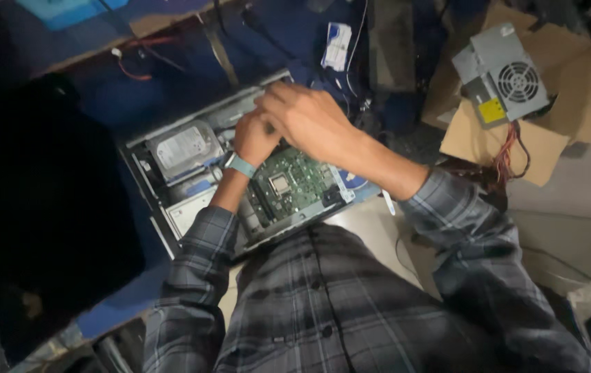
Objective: The person uses a yellow screwdriver to tighten screws on the motherboard inside an open desktop computer case. They repeatedly reposition the screwdriver and adjust their grip while working on different screw locations on the board.
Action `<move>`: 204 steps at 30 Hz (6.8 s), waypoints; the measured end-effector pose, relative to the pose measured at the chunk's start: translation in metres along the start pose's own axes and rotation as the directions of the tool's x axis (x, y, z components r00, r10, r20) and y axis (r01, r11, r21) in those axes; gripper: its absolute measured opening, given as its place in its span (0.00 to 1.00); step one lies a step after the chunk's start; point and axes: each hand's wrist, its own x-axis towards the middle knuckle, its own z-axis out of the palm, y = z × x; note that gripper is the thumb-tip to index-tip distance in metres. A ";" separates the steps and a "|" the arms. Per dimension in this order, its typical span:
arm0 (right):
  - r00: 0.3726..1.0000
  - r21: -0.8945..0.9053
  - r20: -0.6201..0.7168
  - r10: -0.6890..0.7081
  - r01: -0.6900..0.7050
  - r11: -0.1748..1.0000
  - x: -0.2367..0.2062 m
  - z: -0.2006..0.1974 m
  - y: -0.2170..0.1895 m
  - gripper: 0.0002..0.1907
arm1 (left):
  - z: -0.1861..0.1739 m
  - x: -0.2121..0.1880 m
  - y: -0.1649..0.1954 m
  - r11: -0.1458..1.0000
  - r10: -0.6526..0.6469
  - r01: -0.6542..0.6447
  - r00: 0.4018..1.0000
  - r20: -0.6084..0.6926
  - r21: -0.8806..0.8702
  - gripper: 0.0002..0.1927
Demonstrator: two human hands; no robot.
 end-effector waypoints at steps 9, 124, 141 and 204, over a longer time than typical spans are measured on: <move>0.996 0.079 0.009 -0.090 0.089 0.993 -0.007 -0.009 -0.003 0.14 | -0.007 -0.006 0.010 0.990 -0.142 0.144 0.987 0.074 -0.012 0.14; 0.995 -0.179 0.096 -0.039 0.056 0.982 0.006 0.016 0.009 0.21 | -0.035 -0.002 0.022 0.979 0.067 -0.052 0.995 0.070 -0.198 0.11; 0.993 -0.100 0.118 -0.021 0.033 0.994 0.008 0.014 0.005 0.23 | -0.045 0.001 0.027 0.985 0.054 -0.043 0.997 0.064 -0.164 0.09; 0.994 0.136 0.004 -0.109 0.107 0.985 -0.005 0.025 0.025 0.16 | -0.028 0.004 0.017 0.974 -0.030 0.047 0.996 0.080 -0.221 0.15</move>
